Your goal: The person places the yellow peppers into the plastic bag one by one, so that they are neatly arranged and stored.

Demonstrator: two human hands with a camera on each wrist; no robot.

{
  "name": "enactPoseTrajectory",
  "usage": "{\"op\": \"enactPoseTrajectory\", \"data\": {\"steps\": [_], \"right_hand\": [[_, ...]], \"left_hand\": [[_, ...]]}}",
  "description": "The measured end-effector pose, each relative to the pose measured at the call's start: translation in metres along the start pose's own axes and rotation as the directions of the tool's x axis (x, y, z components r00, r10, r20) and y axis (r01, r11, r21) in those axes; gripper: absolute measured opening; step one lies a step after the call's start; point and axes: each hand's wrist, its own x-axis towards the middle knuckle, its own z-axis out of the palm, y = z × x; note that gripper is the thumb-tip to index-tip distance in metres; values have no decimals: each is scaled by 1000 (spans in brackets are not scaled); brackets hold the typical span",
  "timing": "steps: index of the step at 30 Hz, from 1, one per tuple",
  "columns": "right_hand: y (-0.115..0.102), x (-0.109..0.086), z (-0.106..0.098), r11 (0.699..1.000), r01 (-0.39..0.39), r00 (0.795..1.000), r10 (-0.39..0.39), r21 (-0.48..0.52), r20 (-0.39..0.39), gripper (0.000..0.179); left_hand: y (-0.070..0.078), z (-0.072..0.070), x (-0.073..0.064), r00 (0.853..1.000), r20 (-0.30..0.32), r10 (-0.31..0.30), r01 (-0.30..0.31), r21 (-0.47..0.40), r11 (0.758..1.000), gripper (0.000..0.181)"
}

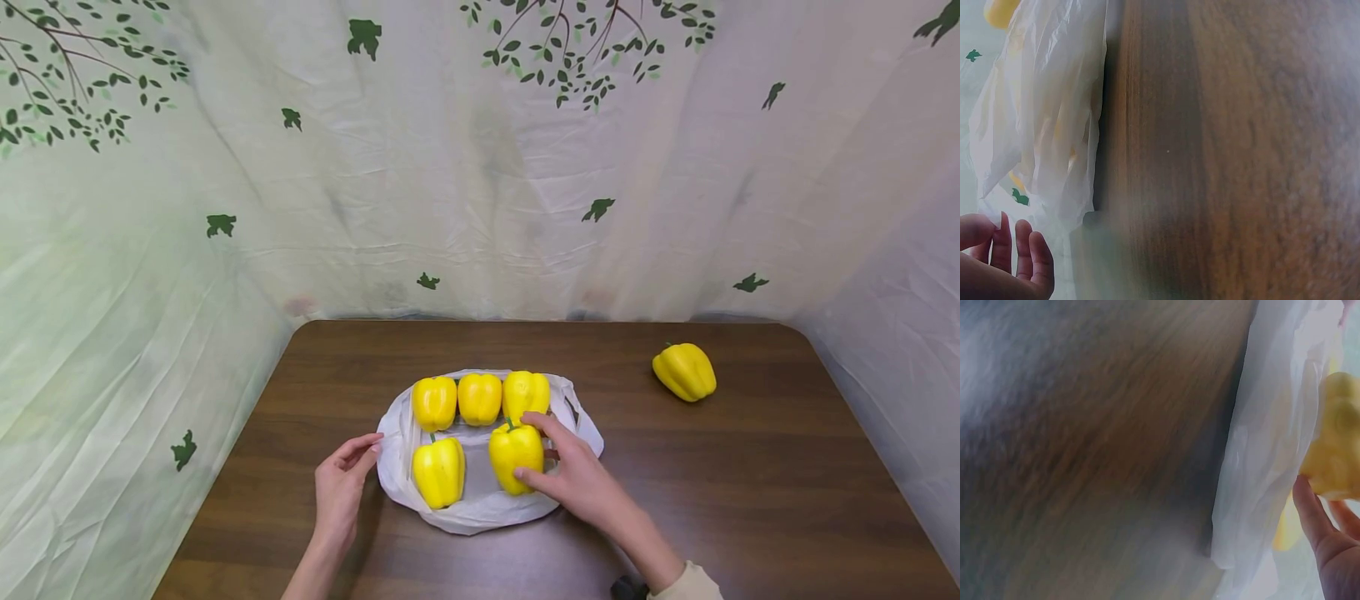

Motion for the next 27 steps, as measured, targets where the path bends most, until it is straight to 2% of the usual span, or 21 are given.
{"op": "enactPoseTrajectory", "data": {"steps": [14,27], "right_hand": [[-3,4,10,998,60,998,-61,35,20,69],[-1,7,24,999,33,997,-36,34,67,69]], "left_hand": [[0,1,1,1000,-5,-11,11,15,1000,22],[0,1,0,1000,-4,-18,18,12,1000,22]]}}
